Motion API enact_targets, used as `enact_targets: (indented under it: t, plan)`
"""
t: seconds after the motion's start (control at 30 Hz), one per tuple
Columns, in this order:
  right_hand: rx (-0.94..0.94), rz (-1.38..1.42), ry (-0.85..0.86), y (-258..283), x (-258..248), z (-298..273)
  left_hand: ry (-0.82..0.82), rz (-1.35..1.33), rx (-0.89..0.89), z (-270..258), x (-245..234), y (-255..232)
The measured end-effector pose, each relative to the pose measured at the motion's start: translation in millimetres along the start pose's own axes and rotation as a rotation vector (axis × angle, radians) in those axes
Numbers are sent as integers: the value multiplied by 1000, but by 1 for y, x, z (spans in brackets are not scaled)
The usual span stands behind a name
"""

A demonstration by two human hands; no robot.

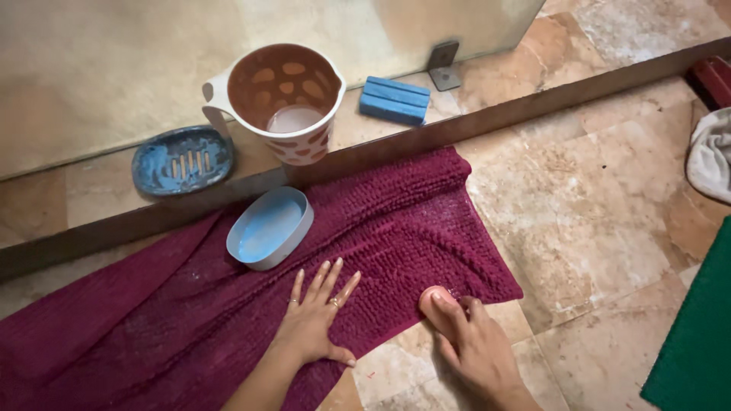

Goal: The person cleans a bath mat on the floor by scrubbing it with a bar of soap, moving a mug and plastic container while rubbing the soap across the fabric.

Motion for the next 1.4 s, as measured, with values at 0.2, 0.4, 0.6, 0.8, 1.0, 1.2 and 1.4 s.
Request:
enact_targets:
  t: [0.2, 0.4, 0.6, 0.8, 1.0, 1.2, 1.4]
  plan:
    - [113, 649, -470, -40, 15, 4, -56, 78, 255, -13, -22, -34]
    - [164, 354, -265, -73, -13, 34, 7, 113, 580, -1, 15, -62]
    - [194, 220, -2, -58, -34, 71, -382, 328, 453, -17, 30, -18]
    - [213, 198, 89, -44, -27, 82, -212, 460, 461, -18, 13, -28]
    - [243, 216, -379, -40, -7, 20, -158, 306, 468, 23, -17, -65]
    - [62, 209, -242, -21, 63, -33, -57, -32, 349, 68, 8, -70]
    - [188, 154, -63, -1, 37, -12, 87, -15, 263, 68, 15, -58]
Point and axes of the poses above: each hand's wrist, its own z-axis towards the middle knuckle, its own x-axis out of the palm, y = z × x, the point moved 4 cm from there along z, towards the middle knuckle, and after that the axes turned 4 degrees about z, right-handed, at the moved point
